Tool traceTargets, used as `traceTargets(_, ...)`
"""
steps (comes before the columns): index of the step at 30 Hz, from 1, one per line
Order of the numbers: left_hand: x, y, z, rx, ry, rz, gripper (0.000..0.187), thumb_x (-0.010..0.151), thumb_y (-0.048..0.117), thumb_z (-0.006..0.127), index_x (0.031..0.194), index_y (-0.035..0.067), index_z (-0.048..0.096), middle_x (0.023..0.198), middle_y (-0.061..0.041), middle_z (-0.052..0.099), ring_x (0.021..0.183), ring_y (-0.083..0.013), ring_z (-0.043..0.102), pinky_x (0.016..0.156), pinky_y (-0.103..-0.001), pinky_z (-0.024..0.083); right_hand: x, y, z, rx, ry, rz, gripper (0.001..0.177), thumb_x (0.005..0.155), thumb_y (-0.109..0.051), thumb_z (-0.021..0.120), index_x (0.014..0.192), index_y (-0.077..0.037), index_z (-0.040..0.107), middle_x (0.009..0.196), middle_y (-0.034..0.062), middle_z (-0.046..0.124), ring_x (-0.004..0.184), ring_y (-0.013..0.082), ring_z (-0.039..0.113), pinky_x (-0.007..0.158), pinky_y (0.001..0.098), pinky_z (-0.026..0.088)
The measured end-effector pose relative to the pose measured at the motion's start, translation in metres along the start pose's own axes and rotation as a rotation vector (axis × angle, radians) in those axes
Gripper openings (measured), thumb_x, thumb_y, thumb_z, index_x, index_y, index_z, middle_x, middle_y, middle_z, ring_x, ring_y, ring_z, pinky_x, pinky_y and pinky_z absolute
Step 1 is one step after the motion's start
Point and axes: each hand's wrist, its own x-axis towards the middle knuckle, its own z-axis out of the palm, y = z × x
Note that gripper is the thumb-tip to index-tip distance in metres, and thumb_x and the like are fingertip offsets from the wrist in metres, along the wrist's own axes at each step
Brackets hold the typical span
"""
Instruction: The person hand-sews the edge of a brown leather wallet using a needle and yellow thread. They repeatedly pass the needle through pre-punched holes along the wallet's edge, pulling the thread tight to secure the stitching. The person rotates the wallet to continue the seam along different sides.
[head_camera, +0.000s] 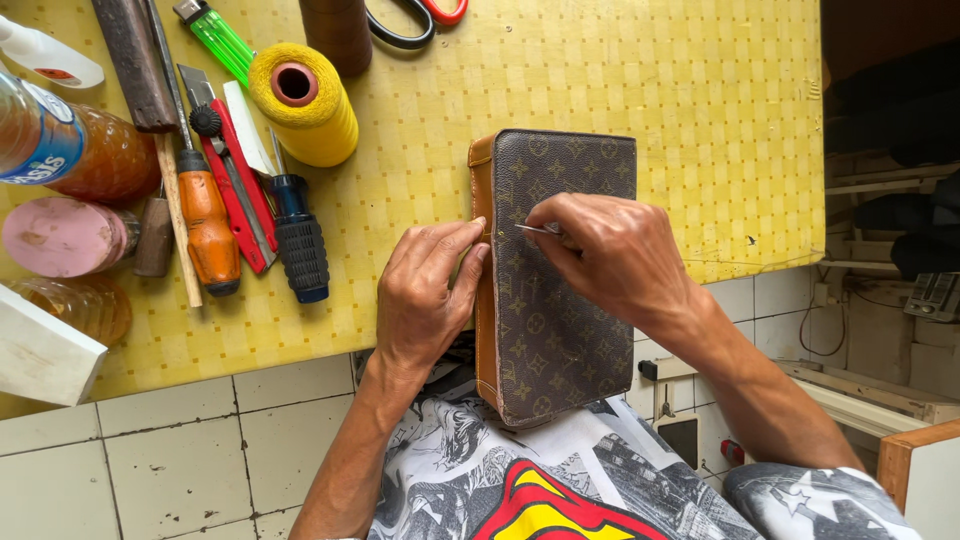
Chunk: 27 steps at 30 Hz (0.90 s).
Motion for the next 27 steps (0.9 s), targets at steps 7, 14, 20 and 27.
traceTargets(7,0.000,-0.001,0.002,0.017,0.044,-0.089,0.008,0.090,0.015,0.072,0.089,0.009,0.068,0.077,-0.005,0.063,0.074,-0.0262,0.064,0.069,-0.037,0.054,-0.007,0.022,0.046,0.536,0.194,0.143,0.009,0.083,-0.009,0.077,0.088,-0.011,0.069,0.054,0.0020,0.052,0.053,0.0149,0.056,0.051,0.0281,0.047)
traceTargets(14,0.004,0.003,0.010,0.079,0.082,-0.184,0.019,0.087,0.013,0.073,0.071,0.011,0.062,0.062,-0.003,0.055,0.061,-0.0237,0.059,0.061,-0.034,0.051,-0.013,0.022,0.062,0.517,0.295,0.120,0.010,0.082,-0.006,0.079,0.085,-0.009,0.069,0.058,0.0017,0.061,0.052,0.0184,0.060,0.050,0.0283,0.049)
traceTargets(20,0.001,-0.002,0.018,0.143,0.119,-0.182,0.023,0.085,0.009,0.072,0.066,0.011,0.058,0.058,-0.003,0.049,0.056,-0.0238,0.055,0.058,-0.033,0.050,-0.011,0.024,0.070,0.526,0.339,0.062,0.009,0.084,-0.003,0.076,0.085,-0.007,0.068,0.055,0.0030,0.059,0.049,0.0210,0.059,0.048,0.0308,0.051)
traceTargets(27,0.000,-0.002,0.018,0.164,0.117,-0.180,0.023,0.084,0.008,0.072,0.065,0.010,0.058,0.058,-0.004,0.050,0.055,-0.0241,0.054,0.057,-0.034,0.049,-0.007,0.021,0.068,0.512,0.355,0.020,0.008,0.084,-0.001,0.075,0.085,-0.006,0.068,0.059,0.0041,0.063,0.051,0.0230,0.061,0.049,0.0316,0.052)
